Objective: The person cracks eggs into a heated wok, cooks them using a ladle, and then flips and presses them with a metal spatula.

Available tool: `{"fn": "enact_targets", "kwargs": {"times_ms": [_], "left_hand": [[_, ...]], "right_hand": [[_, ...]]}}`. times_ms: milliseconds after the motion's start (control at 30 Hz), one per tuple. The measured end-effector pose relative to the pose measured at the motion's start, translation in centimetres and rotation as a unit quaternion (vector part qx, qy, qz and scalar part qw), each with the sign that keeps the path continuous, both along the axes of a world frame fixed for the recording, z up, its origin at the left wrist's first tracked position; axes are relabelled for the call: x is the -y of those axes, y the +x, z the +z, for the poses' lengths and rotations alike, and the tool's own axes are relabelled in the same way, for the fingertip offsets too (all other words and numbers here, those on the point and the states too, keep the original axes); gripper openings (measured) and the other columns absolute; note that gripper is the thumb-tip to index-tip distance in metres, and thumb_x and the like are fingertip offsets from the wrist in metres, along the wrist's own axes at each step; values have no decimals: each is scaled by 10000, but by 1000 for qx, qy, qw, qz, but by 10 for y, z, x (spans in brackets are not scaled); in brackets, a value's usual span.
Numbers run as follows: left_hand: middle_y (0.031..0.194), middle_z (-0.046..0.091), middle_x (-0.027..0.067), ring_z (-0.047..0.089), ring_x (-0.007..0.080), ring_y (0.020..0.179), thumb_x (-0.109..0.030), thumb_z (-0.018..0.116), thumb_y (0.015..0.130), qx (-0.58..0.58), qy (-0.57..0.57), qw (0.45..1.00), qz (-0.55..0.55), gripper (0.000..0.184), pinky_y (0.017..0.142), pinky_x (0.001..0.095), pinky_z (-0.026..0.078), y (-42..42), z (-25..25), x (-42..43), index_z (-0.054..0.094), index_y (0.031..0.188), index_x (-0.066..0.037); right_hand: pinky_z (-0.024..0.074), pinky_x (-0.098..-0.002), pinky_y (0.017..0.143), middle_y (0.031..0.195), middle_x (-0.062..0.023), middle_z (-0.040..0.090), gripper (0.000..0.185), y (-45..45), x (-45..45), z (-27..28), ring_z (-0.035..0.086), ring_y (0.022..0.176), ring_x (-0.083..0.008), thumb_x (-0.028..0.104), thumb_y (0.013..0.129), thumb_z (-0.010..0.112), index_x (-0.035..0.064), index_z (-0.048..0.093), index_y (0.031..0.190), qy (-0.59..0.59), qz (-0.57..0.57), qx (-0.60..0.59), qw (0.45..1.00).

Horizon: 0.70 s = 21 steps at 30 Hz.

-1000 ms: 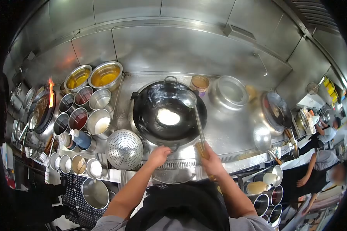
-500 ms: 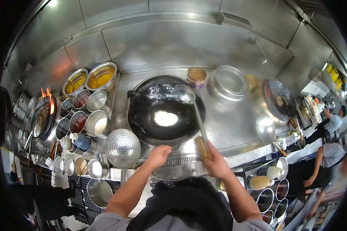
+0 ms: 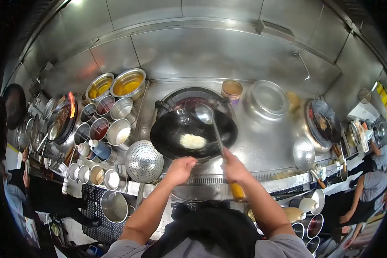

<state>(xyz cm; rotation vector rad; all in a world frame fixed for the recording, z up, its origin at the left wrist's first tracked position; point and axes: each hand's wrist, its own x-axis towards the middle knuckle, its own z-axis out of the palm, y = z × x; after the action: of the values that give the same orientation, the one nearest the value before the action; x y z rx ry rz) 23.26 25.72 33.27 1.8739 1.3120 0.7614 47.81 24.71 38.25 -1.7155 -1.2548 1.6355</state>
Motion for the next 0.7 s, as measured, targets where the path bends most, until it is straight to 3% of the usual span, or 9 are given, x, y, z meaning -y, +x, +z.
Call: {"fn": "enact_targets", "kwargs": {"times_ms": [133,233,333,467,500,600,700], "left_hand": [[1016,711,198,665,406,979,-187,567,986,-4,-7,1000,1,198,853,503,514,0,3,3,703,1027,-50],[1071,722,178,674,390,1018,-205,589,987,-36,-51,998,-20,238,883,444,529,-3,4,9,714,1106,-41],[1005,709,201,663,421,965,-193,578,980,-1,4,999,-32,188,854,500,518,-3,-34,24,706,1023,-62],[995,708,204,661,420,978,-192,583,978,8,6,1000,-26,186,857,509,518,-3,-35,29,710,1031,-67],[1025,709,199,659,416,995,-199,584,981,0,-9,1000,-28,202,868,496,517,-3,-31,28,712,1051,-59],[1087,711,190,655,410,1029,-212,583,988,-15,-31,999,-29,237,892,472,514,-2,-19,21,717,1089,-44],[1089,710,193,653,414,1029,-213,576,992,-20,-28,999,-24,241,893,476,513,-1,-19,19,718,1089,-44]], "right_hand": [[423,-292,453,781,-83,584,847,-4,-18,-43,514,527,-135,-36,884,529,160,194,1638,-23,-35,-145,989],[425,-287,469,834,-100,577,825,-17,-21,-23,516,539,-151,-44,900,553,187,230,1624,-99,-109,-278,949],[418,-289,471,859,-117,570,787,-8,-18,-29,500,543,-159,-28,921,555,213,262,1610,-135,-125,-383,905],[403,-276,478,886,-125,565,787,4,11,-14,490,548,-150,-14,928,539,224,245,1618,-108,-73,-345,930],[399,-277,474,862,-110,572,795,5,22,1,504,541,-148,-15,916,556,167,240,1622,-91,-77,-329,937],[431,-273,551,887,-65,592,786,14,37,34,531,603,-142,-11,913,621,136,291,1611,-65,-19,-248,966],[417,-276,507,805,-50,587,777,15,47,46,514,565,-126,-4,902,575,77,268,1612,-29,-2,-83,996]]}}
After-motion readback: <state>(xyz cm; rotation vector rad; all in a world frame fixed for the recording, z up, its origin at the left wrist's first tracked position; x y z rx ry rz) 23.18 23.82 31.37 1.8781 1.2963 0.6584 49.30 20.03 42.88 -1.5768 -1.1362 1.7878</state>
